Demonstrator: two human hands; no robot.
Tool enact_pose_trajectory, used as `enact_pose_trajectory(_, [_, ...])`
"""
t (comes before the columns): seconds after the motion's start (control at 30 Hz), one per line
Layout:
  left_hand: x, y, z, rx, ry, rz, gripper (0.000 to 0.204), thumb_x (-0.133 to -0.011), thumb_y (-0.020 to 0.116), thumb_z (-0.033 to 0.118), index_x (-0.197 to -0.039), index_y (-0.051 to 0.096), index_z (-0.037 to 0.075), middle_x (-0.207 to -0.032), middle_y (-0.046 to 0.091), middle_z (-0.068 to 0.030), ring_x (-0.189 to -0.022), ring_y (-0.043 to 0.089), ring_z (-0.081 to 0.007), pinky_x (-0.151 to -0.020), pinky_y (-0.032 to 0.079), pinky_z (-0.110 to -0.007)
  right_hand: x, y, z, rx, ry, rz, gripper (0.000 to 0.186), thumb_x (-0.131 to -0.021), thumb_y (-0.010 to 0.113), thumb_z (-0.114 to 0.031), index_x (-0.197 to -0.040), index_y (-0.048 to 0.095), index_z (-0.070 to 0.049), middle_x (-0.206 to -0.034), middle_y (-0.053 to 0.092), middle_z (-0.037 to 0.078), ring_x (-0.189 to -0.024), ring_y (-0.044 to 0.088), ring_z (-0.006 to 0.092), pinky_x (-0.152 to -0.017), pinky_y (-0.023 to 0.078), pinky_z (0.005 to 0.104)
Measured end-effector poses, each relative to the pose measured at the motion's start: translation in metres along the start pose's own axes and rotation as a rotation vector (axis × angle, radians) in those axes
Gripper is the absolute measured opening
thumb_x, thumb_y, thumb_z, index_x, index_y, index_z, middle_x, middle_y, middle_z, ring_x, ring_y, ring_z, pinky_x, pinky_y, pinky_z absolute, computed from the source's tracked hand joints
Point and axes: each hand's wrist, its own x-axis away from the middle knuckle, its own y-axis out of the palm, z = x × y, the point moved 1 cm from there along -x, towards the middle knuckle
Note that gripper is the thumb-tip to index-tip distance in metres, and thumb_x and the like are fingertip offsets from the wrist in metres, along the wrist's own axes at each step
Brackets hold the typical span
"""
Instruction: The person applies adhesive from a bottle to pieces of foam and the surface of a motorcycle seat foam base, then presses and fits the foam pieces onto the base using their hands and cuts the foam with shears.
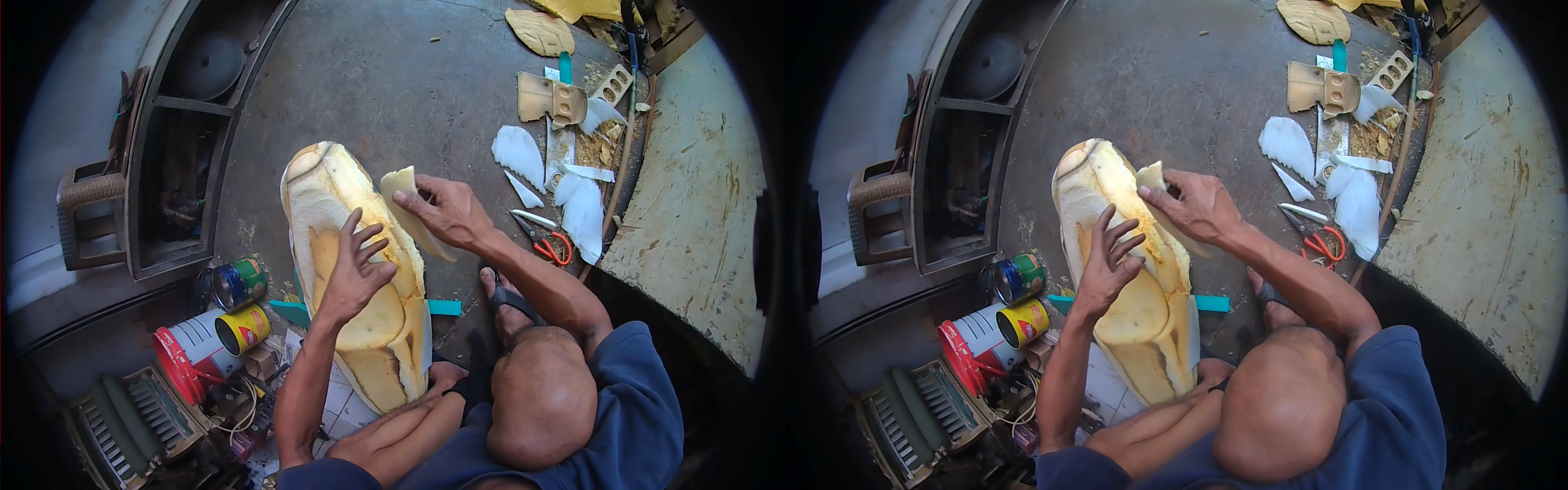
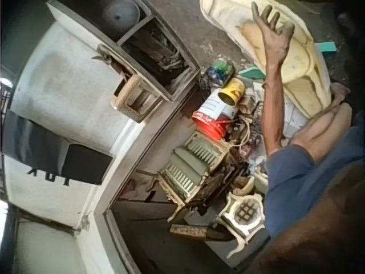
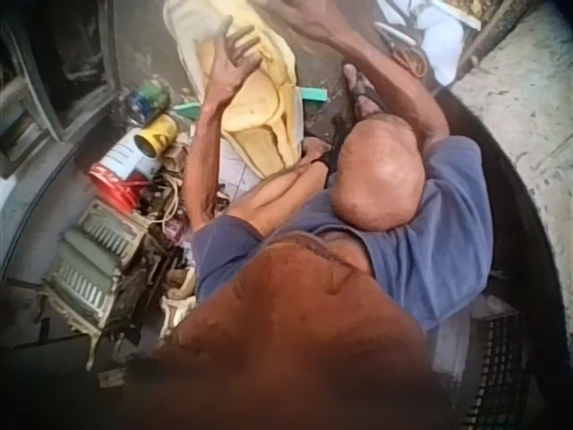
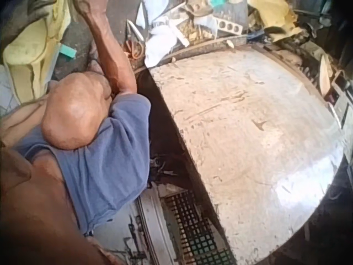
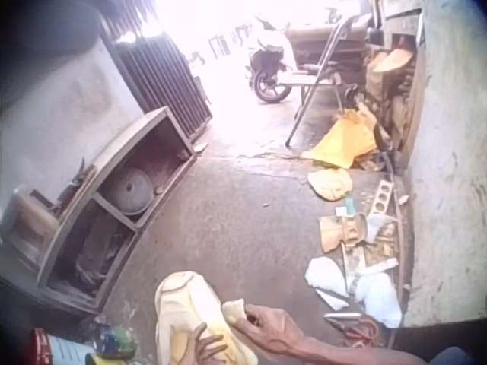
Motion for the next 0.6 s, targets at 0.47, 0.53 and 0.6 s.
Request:
enact_pose_trajectory(0.47, [-0.094, -0.009, -0.018, 0.044, 0.112, 0.255, 0.066, -0.096, 0.067, 0.021, -0.149, 0.033, 0.001, -0.133, 0.057, -0.0182, -0.122, 0.058, -0.0272, -0.103, 0.048, -0.042, -0.078, 0.029, 0.074, -0.349, 0.270, -0.282, 0.058, -0.093, 0.067, -0.035, -0.135, 0.058, 0.004, -0.123, 0.067, 0.022, -0.114, 0.064, 0.0285, -0.099, 0.048, 0.0385])
enact_pose_trajectory(0.53, [-0.119, -0.032, -0.003, -0.478, -0.012, 0.525, 0.062, -0.098, 0.060, 0.028, -0.147, 0.037, -0.003, -0.129, 0.059, -0.0227, -0.124, 0.056, -0.0320, -0.105, 0.044, -0.042, -0.094, 0.032, 0.097, -0.495, 0.332, -0.133, 0.050, -0.094, 0.065, -0.024, -0.135, 0.058, 0.002, -0.116, 0.068, 0.016, -0.103, 0.064, 0.0216, -0.092, 0.050, 0.0347])
enact_pose_trajectory(0.6, [-0.148, -0.071, 0.001, -0.762, 0.175, 0.657, 0.055, -0.098, 0.056, 0.033, -0.139, 0.050, -0.003, -0.124, 0.062, -0.0251, -0.122, 0.056, -0.0358, -0.106, 0.042, -0.042, -0.110, 0.032, 0.116, -0.678, 0.346, -0.089, 0.046, -0.095, 0.063, -0.020, -0.137, 0.057, -0.001, -0.113, 0.068, 0.012, -0.100, 0.064, 0.0187, -0.089, 0.050, 0.0330])
